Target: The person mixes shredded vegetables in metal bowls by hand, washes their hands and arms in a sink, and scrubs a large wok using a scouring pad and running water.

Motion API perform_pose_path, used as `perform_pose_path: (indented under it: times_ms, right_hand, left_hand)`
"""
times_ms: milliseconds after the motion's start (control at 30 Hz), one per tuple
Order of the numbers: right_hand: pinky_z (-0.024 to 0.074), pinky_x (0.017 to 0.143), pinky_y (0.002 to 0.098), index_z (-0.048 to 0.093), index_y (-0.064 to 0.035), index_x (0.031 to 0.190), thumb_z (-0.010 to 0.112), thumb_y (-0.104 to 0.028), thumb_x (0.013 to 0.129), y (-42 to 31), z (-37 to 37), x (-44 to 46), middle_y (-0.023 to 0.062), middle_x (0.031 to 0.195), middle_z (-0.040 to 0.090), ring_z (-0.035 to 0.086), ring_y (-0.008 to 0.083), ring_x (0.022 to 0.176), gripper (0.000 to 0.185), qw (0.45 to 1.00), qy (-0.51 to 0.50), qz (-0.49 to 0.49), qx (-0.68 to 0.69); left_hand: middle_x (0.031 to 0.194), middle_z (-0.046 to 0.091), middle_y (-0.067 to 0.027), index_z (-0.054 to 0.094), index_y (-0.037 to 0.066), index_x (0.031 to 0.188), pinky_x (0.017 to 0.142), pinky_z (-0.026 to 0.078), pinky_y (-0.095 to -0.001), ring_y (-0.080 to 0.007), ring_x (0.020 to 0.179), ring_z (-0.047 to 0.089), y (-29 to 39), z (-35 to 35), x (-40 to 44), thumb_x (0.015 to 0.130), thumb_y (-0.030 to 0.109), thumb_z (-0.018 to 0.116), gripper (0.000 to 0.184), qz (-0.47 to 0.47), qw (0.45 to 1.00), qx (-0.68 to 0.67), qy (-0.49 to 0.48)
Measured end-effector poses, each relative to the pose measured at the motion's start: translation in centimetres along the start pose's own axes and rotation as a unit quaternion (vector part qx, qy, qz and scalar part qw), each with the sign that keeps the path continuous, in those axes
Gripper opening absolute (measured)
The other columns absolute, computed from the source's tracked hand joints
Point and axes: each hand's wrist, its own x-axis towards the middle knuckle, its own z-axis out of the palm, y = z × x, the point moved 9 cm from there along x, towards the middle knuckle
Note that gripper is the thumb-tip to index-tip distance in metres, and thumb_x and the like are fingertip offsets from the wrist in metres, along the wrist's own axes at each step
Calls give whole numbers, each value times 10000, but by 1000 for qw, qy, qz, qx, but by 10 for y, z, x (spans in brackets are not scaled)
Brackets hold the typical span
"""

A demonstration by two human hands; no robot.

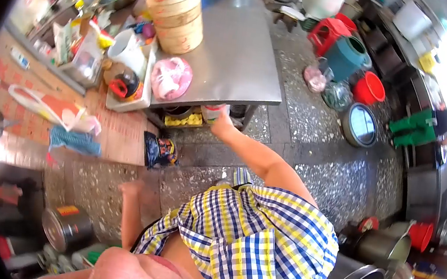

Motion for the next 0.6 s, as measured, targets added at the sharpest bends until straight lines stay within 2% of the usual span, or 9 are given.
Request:
perform_pose_path:
  times_ms: [67,100,133,200,267,333,400,500,600]
  right_hand:
    - [435,815,358,607,-116,1012,540,-365,781,42,60,-12,74,961,628,584,219,914,346,991,-53,-27,117]
    - [442,804,354,608,-130,1015,550,-367,769,68,60,-30,73,952,630,588,220,906,346,962,-61,99,249]
    - [448,794,351,608,-144,1019,560,-369,758,93,64,-54,72,942,632,591,221,897,348,899,-64,219,375]
    - [462,765,361,610,-150,995,573,-368,734,146,57,-86,85,926,630,594,236,878,343,955,8,255,153]
    - [464,762,362,612,-149,981,574,-369,727,176,55,-113,86,916,630,594,246,872,338,947,26,316,45]
    - [468,752,368,616,-131,942,574,-340,717,184,75,-99,83,896,632,594,263,851,309,969,-21,238,62]
    - [470,745,373,615,-119,930,574,-299,710,166,81,-82,83,882,632,594,274,840,287,982,-17,141,125]
    - [471,733,370,614,-108,916,574,-269,708,146,81,-76,92,872,631,595,281,823,266,981,-14,123,149]
    - [472,731,364,609,-100,920,570,-257,709,125,86,-67,103,870,629,594,280,822,266,983,-43,114,135]
  left_hand:
    - [955,596,-151,487,75,1135,768,440,-372,-252,883,575,18,38,-2,803,315,540,413,32,914,400,-64]
    - [951,596,-161,487,81,1121,768,438,-387,-281,907,573,41,33,-7,793,260,529,375,47,998,13,45]
    - [972,586,-167,491,92,1115,783,431,-403,-299,928,560,42,38,0,781,288,534,390,6,999,19,37]
    - [994,577,-173,495,103,1110,799,424,-420,-316,950,547,27,62,2,769,315,539,405,-41,999,30,12]
    - [1002,577,-163,496,111,1115,826,417,-415,-324,963,536,-19,113,3,758,337,554,426,-55,927,342,-144]
    - [1022,571,-156,499,110,1125,846,409,-389,-307,1014,512,-56,141,1,741,340,567,453,-89,935,280,-201]
    - [1058,557,-151,488,88,1139,842,406,-377,-308,1014,507,4,144,-21,750,313,565,455,-91,946,237,-202]
    - [1074,547,-165,481,72,1145,837,406,-379,-309,1005,510,25,148,-23,766,275,559,436,-25,949,251,-187]
    - [1097,535,-162,476,77,1153,849,397,-386,-312,1025,497,29,142,-18,773,265,557,432,-47,944,264,-191]
